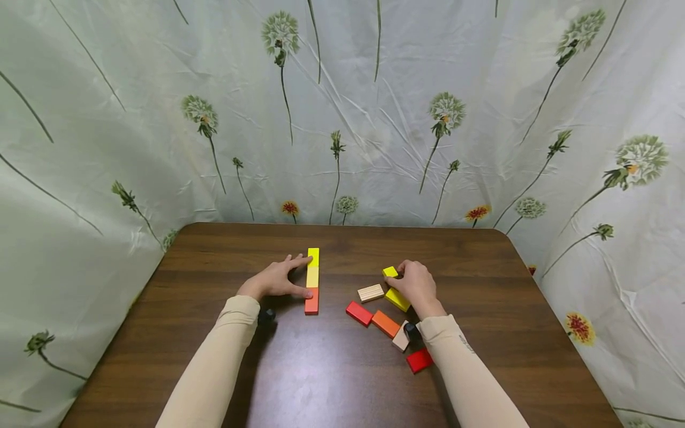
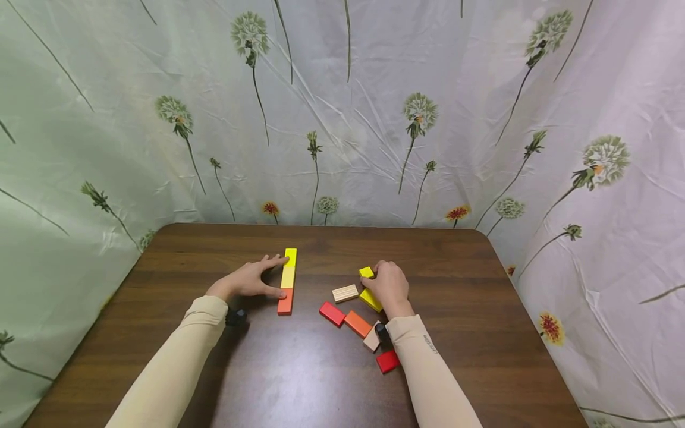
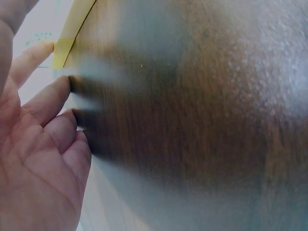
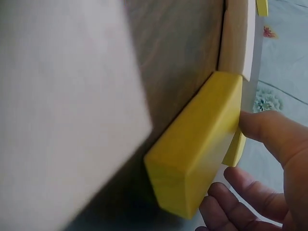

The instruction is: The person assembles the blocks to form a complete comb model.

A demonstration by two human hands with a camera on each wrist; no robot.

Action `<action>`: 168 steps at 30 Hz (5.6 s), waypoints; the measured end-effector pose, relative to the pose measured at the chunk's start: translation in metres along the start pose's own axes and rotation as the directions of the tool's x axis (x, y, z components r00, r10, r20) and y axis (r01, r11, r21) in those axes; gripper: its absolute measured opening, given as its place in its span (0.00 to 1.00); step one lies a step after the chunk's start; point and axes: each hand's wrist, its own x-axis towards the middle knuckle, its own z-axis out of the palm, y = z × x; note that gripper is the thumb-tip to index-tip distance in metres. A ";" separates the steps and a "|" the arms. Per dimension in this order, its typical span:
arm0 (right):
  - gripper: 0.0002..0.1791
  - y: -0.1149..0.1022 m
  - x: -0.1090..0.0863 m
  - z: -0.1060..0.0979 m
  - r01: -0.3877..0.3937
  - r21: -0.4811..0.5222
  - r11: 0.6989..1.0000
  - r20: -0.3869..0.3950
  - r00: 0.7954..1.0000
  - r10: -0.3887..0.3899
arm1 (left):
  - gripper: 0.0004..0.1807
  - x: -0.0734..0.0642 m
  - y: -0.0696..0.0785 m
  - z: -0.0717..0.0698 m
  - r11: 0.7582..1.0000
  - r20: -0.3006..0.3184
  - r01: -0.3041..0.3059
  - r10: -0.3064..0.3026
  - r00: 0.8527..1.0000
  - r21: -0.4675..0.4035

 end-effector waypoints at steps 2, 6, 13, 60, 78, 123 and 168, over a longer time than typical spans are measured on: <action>0.24 0.001 0.000 -0.001 -0.005 -0.002 1.000 0.000 1.000 0.005 | 0.58 0.000 0.000 0.000 1.000 -0.001 0.001 -0.001 1.000 0.003; 0.22 0.003 0.000 -0.003 -0.004 -0.002 1.000 -0.003 1.000 0.004 | 0.57 0.001 -0.001 0.000 1.000 -0.003 0.002 -0.002 1.000 0.001; 0.19 0.006 -0.001 -0.003 -0.008 0.042 0.999 0.003 1.000 0.008 | 0.56 0.002 -0.003 0.001 1.000 -0.002 0.001 -0.001 1.000 -0.001; 0.13 -0.054 -0.060 0.021 0.324 0.215 0.921 0.024 0.941 -0.337 | 0.56 0.003 -0.002 0.001 1.000 0.001 0.018 -0.018 1.000 0.002; 0.13 -0.075 -0.080 0.046 0.484 0.116 0.867 0.089 0.865 -0.495 | 0.56 0.005 -0.006 0.006 1.000 -0.007 0.030 -0.030 1.000 0.000; 0.13 -0.096 -0.088 0.068 0.581 0.027 0.813 0.066 0.811 -0.582 | 0.57 0.003 -0.005 0.003 0.999 -0.009 0.017 -0.017 1.000 -0.044; 0.16 -0.108 -0.089 0.079 0.598 0.085 0.797 0.064 0.795 -0.603 | 0.54 -0.013 -0.014 0.008 0.998 -0.028 -0.051 0.050 0.998 -0.029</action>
